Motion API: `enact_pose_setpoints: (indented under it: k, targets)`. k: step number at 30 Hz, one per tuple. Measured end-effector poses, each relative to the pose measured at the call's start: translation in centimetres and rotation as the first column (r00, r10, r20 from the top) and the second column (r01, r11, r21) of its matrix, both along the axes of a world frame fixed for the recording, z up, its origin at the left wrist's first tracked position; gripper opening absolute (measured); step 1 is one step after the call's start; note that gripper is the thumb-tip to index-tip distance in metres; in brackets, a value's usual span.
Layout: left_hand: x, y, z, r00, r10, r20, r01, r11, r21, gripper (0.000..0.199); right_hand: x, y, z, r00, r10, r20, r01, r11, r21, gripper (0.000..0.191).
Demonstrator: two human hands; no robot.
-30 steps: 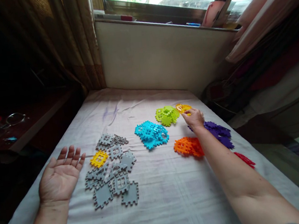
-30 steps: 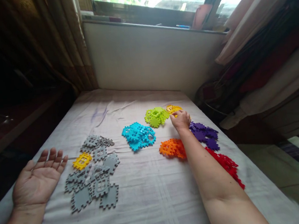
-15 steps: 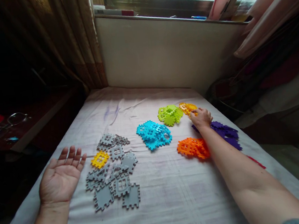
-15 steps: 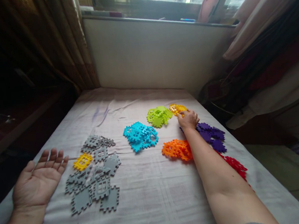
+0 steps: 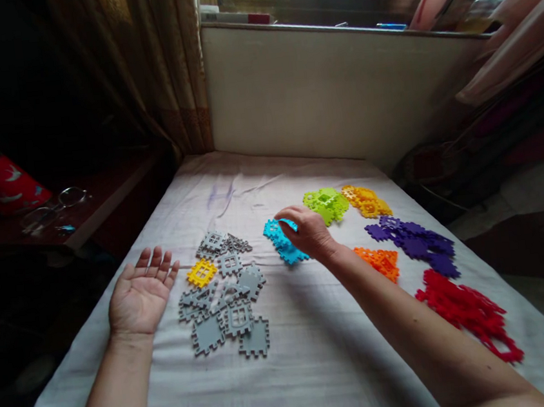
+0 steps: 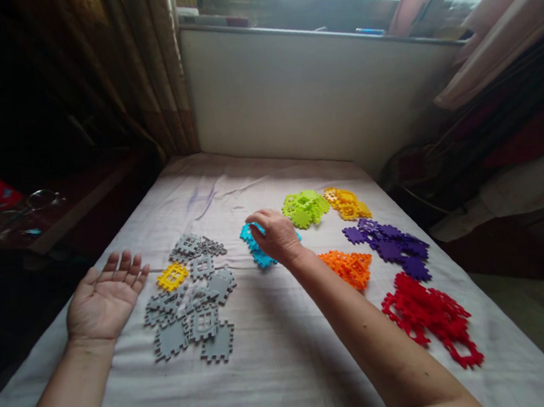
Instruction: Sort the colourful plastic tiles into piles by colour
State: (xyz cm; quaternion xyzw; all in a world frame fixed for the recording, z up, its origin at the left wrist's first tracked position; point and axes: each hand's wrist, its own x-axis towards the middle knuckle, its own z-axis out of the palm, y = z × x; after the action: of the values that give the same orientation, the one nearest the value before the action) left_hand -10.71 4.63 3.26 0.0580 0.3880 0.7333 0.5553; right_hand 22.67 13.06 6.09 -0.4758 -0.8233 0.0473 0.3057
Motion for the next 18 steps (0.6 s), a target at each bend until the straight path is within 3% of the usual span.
enact_pose_setpoints:
  k: [4,8,13,18]
  targets:
    - [-0.1,0.0,-0.1,1.000,-0.006,0.011,0.006,1.000,0.015,0.020,-6.8,-2.0,-0.1,0.920,0.325,0.218,-0.307,0.945,-0.113,0.025]
    - [0.0,-0.1,0.0,1.000,0.000,0.015,0.000,1.000,0.001,0.021,-11.8,-2.8,-0.5,0.797,0.477,0.371,-0.474,0.874,-0.106,0.025]
    - [0.2,-0.1,0.2,1.000,0.008,0.007,-0.008,1.000,0.004,0.024,-13.9,-2.3,-0.9,0.680,0.577,0.452,-0.584,0.799,-0.143,0.015]
    - [0.2,-0.1,0.2,1.000,0.005,0.010,-0.005,1.000,0.002,0.024,-14.6,-2.2,-0.8,0.670,0.575,0.470,-0.578,0.801,-0.156,0.015]
